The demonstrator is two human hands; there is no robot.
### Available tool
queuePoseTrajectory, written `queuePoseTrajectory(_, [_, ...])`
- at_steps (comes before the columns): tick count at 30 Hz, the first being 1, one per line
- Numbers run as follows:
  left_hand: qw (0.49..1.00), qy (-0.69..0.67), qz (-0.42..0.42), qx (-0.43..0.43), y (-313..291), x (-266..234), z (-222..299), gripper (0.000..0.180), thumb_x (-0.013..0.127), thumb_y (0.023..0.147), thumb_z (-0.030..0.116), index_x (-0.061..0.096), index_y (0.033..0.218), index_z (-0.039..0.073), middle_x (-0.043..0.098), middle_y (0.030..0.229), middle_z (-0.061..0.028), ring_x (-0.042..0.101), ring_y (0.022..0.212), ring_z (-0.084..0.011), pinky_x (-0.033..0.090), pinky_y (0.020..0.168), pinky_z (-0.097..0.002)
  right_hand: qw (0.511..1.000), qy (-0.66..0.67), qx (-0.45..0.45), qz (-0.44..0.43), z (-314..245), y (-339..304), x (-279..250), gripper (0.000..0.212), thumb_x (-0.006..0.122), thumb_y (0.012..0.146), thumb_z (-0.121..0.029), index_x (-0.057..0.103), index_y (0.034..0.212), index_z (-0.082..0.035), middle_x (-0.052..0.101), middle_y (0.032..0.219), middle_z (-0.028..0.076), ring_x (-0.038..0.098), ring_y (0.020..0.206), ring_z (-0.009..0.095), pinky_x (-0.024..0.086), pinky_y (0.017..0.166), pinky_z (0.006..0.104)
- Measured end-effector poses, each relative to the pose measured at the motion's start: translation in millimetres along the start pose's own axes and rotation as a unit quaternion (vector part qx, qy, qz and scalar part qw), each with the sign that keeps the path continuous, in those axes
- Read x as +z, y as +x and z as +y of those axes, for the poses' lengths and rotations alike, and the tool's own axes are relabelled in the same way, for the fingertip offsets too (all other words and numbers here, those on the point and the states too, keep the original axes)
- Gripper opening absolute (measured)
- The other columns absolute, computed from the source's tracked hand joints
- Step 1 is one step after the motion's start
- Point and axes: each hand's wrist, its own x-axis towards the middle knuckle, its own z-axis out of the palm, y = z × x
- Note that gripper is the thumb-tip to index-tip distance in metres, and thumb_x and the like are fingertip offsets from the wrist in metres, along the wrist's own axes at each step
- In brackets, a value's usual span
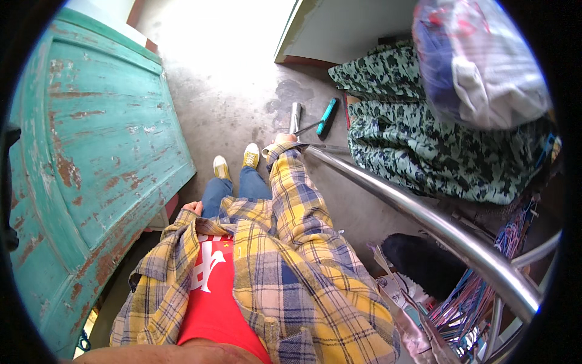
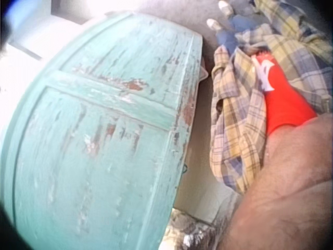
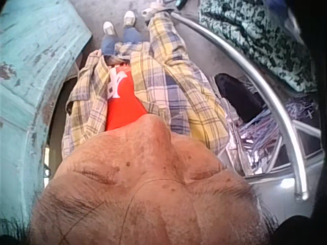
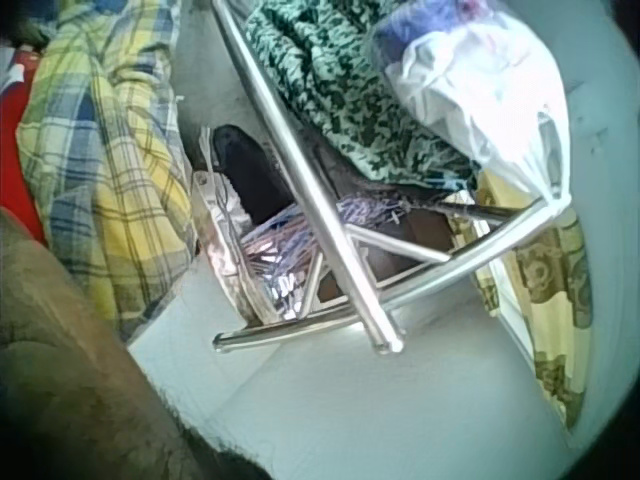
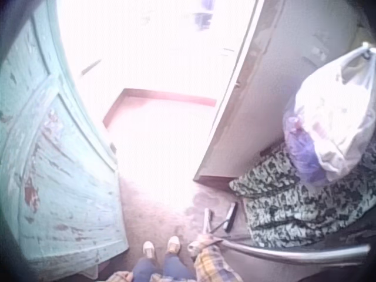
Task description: The person sweeps a concrete floor with a long-handled broom, moving debris toward a doorway. The person navigates around a bed, a clothes rack, and stacked boxes while sweeping.
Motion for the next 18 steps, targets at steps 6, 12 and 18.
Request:
queuePoseTrajectory(6, [0.999,0.001,-0.035,-0.007,8.2,-20.7,-3.7,0.036,0.049,0.086,0.034,0.059,0.071,0.002,0.054,0.060,-0.0164,0.053,0.055,-0.0224,0.042,0.057,-0.0382,0.992,-0.096,-0.069,-0.032,-7.1,9.7,23.8,0.014,0.046,0.071,0.003,0.042,0.084,-0.001,0.046,0.056,0.009,0.051,0.044,0.021,0.041,0.038,0.0361])
queuePoseTrajectory(12, [0.994,0.065,-0.079,-0.029,30.9,-48.1,10.3,0.038,0.047,0.087,0.039,0.061,0.081,0.003,0.060,0.068,-0.0113,0.056,0.064,-0.0186,0.045,0.063,-0.0362,0.968,-0.228,-0.084,-0.061,4.5,-40.5,29.8,0.023,0.046,0.070,0.003,0.040,0.091,-0.003,0.046,0.057,0.009,0.051,0.043,0.020,0.040,0.037,0.0350])
queuePoseTrajectory(18, [0.997,0.068,-0.042,0.022,49.5,-44.9,2.6,0.038,0.048,0.086,0.036,0.059,0.072,0.002,0.056,0.060,-0.0122,0.050,0.055,-0.0176,0.042,0.057,-0.0384,0.852,-0.500,-0.084,-0.129,15.1,-102.5,-11.7,0.068,0.049,0.076,-0.008,0.020,0.138,-0.006,0.058,0.072,0.016,0.056,0.048,0.020,0.047,0.047,0.0337])
